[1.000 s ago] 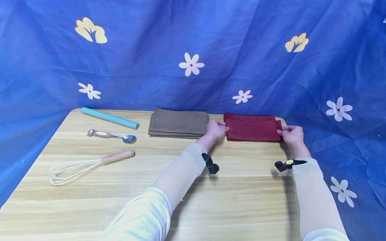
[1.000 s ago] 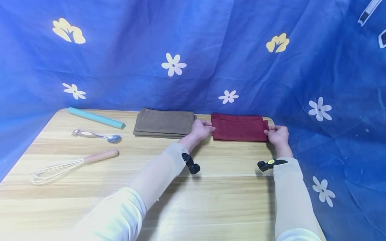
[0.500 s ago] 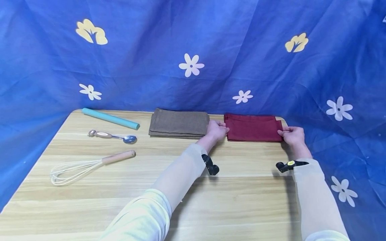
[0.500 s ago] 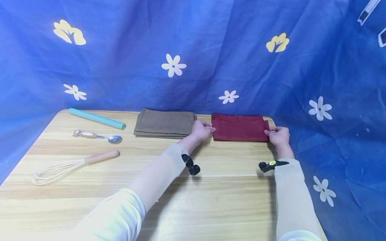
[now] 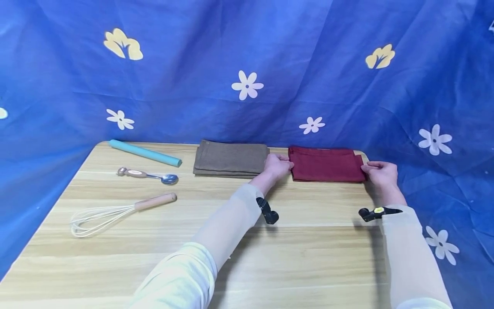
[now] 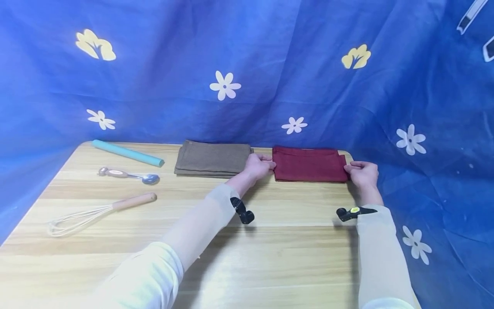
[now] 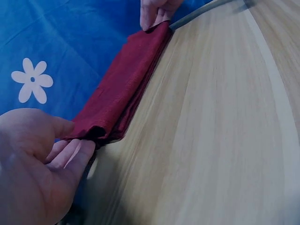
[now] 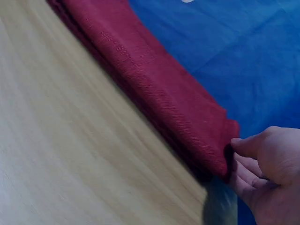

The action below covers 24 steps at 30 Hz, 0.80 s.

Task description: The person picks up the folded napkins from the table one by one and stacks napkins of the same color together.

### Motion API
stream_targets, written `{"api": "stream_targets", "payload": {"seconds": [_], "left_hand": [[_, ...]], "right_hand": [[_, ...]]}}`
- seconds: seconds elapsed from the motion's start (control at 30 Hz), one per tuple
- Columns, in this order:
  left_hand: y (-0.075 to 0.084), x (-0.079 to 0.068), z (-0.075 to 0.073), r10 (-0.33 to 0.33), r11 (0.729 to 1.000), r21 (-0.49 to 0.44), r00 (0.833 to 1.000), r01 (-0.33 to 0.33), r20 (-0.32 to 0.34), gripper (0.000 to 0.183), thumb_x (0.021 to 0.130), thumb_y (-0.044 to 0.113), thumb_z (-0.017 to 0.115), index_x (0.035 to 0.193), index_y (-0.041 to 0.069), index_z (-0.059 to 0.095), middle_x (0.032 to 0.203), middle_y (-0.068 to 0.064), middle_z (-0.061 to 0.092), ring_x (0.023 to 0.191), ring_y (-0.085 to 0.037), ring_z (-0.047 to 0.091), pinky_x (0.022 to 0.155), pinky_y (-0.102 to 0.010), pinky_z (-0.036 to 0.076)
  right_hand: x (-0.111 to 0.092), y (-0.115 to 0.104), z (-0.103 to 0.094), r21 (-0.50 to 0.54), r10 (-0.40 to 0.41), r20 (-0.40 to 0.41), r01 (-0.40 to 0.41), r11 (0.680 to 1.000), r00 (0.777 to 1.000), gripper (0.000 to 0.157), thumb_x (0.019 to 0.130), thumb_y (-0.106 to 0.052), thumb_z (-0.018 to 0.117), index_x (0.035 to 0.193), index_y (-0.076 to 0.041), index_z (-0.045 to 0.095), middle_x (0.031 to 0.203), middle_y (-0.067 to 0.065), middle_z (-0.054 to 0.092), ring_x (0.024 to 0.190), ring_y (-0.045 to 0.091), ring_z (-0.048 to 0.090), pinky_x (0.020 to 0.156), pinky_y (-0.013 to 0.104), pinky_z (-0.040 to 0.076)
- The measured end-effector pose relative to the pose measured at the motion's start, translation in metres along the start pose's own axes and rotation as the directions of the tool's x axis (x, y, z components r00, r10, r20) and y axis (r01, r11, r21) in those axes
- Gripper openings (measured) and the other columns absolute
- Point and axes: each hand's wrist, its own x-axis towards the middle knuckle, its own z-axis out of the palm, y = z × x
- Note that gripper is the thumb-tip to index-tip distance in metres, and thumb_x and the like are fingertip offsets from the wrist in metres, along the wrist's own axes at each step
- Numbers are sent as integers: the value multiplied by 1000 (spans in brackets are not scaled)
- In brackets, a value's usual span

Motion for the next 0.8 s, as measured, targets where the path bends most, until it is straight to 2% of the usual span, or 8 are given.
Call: {"api": "stream_targets", "payload": {"seconds": [0.07, 0.13, 0.3, 0.4, 0.53, 0.63, 0.8], "left_hand": [[2, -2, -3, 15, 1000, 7, 1000, -15, 17, 29, 95, 7, 78, 121, -1, 73, 106, -9, 77, 100, -21, 72, 88, -30, 58], [5, -3, -7, 26, 1000, 1, 999, -26, 36, 30, 95, 7, 77, 124, -2, 72, 106, -11, 78, 98, -22, 73, 85, -30, 59], [12, -9, -16, 59, 998, -34, 997, -57, 54, 31, 96, 5, 76, 125, -4, 72, 106, -13, 78, 102, -27, 74, 82, -33, 60], [17, -13, -22, 91, 988, -131, 992, -80, 83, 33, 96, 2, 75, 127, -7, 70, 105, -17, 78, 105, -35, 74, 89, -42, 62], [27, -19, -32, 136, 962, -256, 982, -98, 134, 35, 96, -1, 74, 129, -11, 67, 107, -21, 76, 111, -41, 72, 96, -53, 59], [36, -26, -41, 164, 953, -281, 972, -113, 167, 35, 97, 1, 74, 129, -10, 67, 111, -21, 76, 115, -42, 70, 96, -52, 59], [50, -40, -62, 239, 946, -267, 951, -182, 197, 32, 98, 3, 75, 128, -8, 68, 113, -21, 76, 116, -41, 70, 89, -42, 63]], "right_hand": [[-1, -1, -5, 51, -16, 6, 15, 999, 1000, 48, 99, -17, 75, 138, 9, 64, 74, -27, 64, 72, -12, 60, 68, 9, 51], [-3, -2, -10, 81, -32, 13, 31, 996, 999, 49, 98, -14, 75, 139, 11, 62, 73, -27, 65, 71, -11, 63, 67, 9, 52], [-9, -8, -20, 119, -83, 20, 80, 990, 996, 47, 99, -10, 75, 137, 15, 60, 88, -8, 76, 73, -5, 69, 70, 13, 56], [-13, -14, -23, 145, -132, 33, 126, 981, 991, 43, 100, -7, 73, 134, 17, 59, 91, -3, 78, 73, -3, 70, 72, 16, 59], [-21, -26, -27, 202, -195, 58, 180, 963, 979, 33, 101, -4, 71, 127, 13, 61, 86, -11, 76, 74, -2, 71, 74, 20, 61], [-28, -37, -29, 247, -233, 76, 208, 946, 969, 25, 100, -4, 73, 121, 7, 64, 86, -13, 75, 78, 0, 73, 75, 20, 61], [-43, -56, -34, 380, -288, 109, 227, 897, 951, 18, 98, 0, 75, 115, -1, 69, 90, -6, 77, 84, 5, 75, 76, 21, 61]]}}
